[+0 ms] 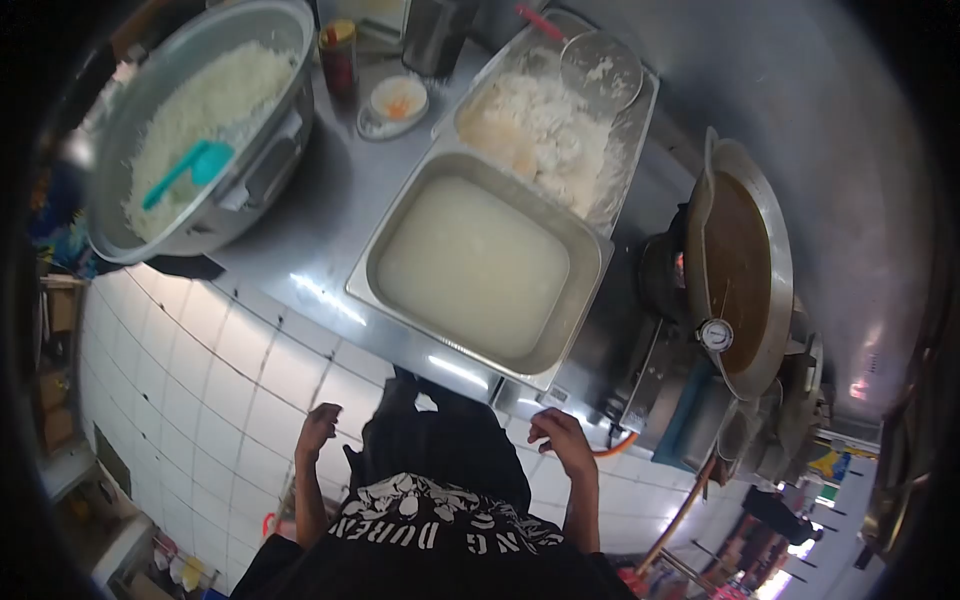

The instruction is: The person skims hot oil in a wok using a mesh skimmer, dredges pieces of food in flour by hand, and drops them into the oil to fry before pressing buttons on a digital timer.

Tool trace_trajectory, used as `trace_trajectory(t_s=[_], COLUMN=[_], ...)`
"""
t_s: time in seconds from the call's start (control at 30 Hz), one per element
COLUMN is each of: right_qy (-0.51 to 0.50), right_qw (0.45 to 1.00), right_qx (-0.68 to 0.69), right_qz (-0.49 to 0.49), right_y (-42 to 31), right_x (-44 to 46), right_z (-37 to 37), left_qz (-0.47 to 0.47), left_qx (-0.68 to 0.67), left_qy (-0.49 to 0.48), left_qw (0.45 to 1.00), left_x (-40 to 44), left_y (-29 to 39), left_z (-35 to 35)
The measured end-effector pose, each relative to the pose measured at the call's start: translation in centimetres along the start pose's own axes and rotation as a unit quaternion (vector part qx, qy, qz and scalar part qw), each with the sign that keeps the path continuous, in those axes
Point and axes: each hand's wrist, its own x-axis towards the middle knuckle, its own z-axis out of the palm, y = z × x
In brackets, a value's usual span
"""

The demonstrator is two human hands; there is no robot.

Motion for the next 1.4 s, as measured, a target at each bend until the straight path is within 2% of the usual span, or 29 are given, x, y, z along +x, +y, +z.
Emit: trace_trajectory(t_s=[0.03, 0.07, 0.1, 0.17, 0.27, 0.33, 0.37, 0.43, 0.47, 0.53, 0.67, 0.77, 0.8, 0.87, 1.0, 1.07, 1.1, 1.17, 1.23, 1.3, 1.37, 1.4], right_qy=[-0.041, -0.033, -0.024, 0.047, 0.142, 0.179, 0.186, 0.156, 0.167, 0.317, 0.294, 0.310, 0.314, 0.331, 0.274, 0.198, 0.199, 0.116, 0.105, 0.097, 0.146, 0.151], right_qw=[0.996, 0.979, 0.960, 0.912, 0.800, 0.727, 0.728, 0.745, 0.744, 0.674, 0.720, 0.704, 0.707, 0.718, 0.762, 0.826, 0.827, 0.881, 0.893, 0.904, 0.868, 0.869], right_qx=[-0.020, -0.062, -0.042, -0.047, -0.115, -0.196, -0.187, -0.385, -0.379, -0.424, -0.430, -0.417, -0.418, -0.304, -0.306, -0.283, -0.283, -0.138, -0.131, -0.121, -0.254, -0.250], right_qz=[-0.070, -0.189, -0.275, -0.404, -0.571, -0.633, -0.633, -0.521, -0.525, -0.515, -0.458, -0.484, -0.477, -0.531, -0.500, -0.446, -0.442, -0.437, -0.417, -0.399, -0.401, -0.399], right_y=[-2.8, -6.9, -9.9, -16.0, -25.3, -29.7, -30.3, -32.2, -32.9, -32.2, -32.9, -33.4, -33.4, -33.4, -32.2, -32.0, -31.6, -30.6, -31.0, -31.6, -32.8, -33.6], right_x=[0.1, -0.6, -0.4, 1.6, 5.9, 10.9, 13.4, 17.8, 19.0, 20.0, 19.7, 18.3, 17.9, 17.0, 13.1, 11.9, 12.2, 13.1, 13.1, 13.4, 13.8, 14.3], right_z=[0.2, 1.0, 1.4, 2.4, 4.0, 4.6, 5.0, 5.8, 6.2, 7.5, 7.9, 7.6, 7.4, 6.4, 5.9, 6.0, 5.7, 5.1, 4.6, 4.6, 5.0, 5.1], left_qz=[0.027, 0.050, 0.069, 0.132, 0.260, 0.322, 0.343, 0.330, 0.339, 0.390, 0.365, 0.340, 0.301, 0.262, 0.223, 0.225, 0.247, 0.266, 0.356, 0.373, 0.398, 0.432], left_qx=[0.027, 0.054, 0.082, 0.107, 0.056, 0.049, 0.047, 0.035, 0.043, 0.082, 0.099, 0.101, 0.096, 0.090, 0.065, 0.075, 0.080, 0.087, 0.097, 0.105, 0.111, 0.105], left_qy=[-0.061, -0.091, -0.120, -0.143, -0.139, -0.114, -0.104, -0.114, -0.117, -0.065, -0.113, -0.130, -0.145, -0.166, -0.200, -0.204, -0.188, -0.173, -0.140, -0.136, -0.138, -0.127], left_qw=[0.997, 0.993, 0.987, 0.975, 0.954, 0.939, 0.932, 0.937, 0.932, 0.915, 0.919, 0.926, 0.937, 0.946, 0.952, 0.950, 0.947, 0.944, 0.919, 0.912, 0.900, 0.887], left_x=[-0.4, -2.0, -4.0, -6.6, -8.1, -7.6, -6.7, -4.1, -2.4, 0.5, 5.1, 7.2, 7.3, 7.6, 8.0, 8.3, 8.6, 9.5, 10.4, 10.6, 10.4, 9.7], left_y=[2.6, 7.1, 11.9, 18.8, 26.0, 30.5, 32.5, 36.2, 38.0, 40.0, 43.1, 44.4, 44.9, 45.9, 46.7, 46.8, 46.4, 45.6, 44.7, 44.2, 44.3, 44.3], left_z=[-0.3, 0.1, 0.9, 2.4, 4.9, 6.8, 7.9, 9.6, 10.3, 11.1, 11.5, 12.1, 12.3, 13.3, 15.8, 16.4, 16.6, 16.8, 16.6, 16.4, 16.7, 16.6])
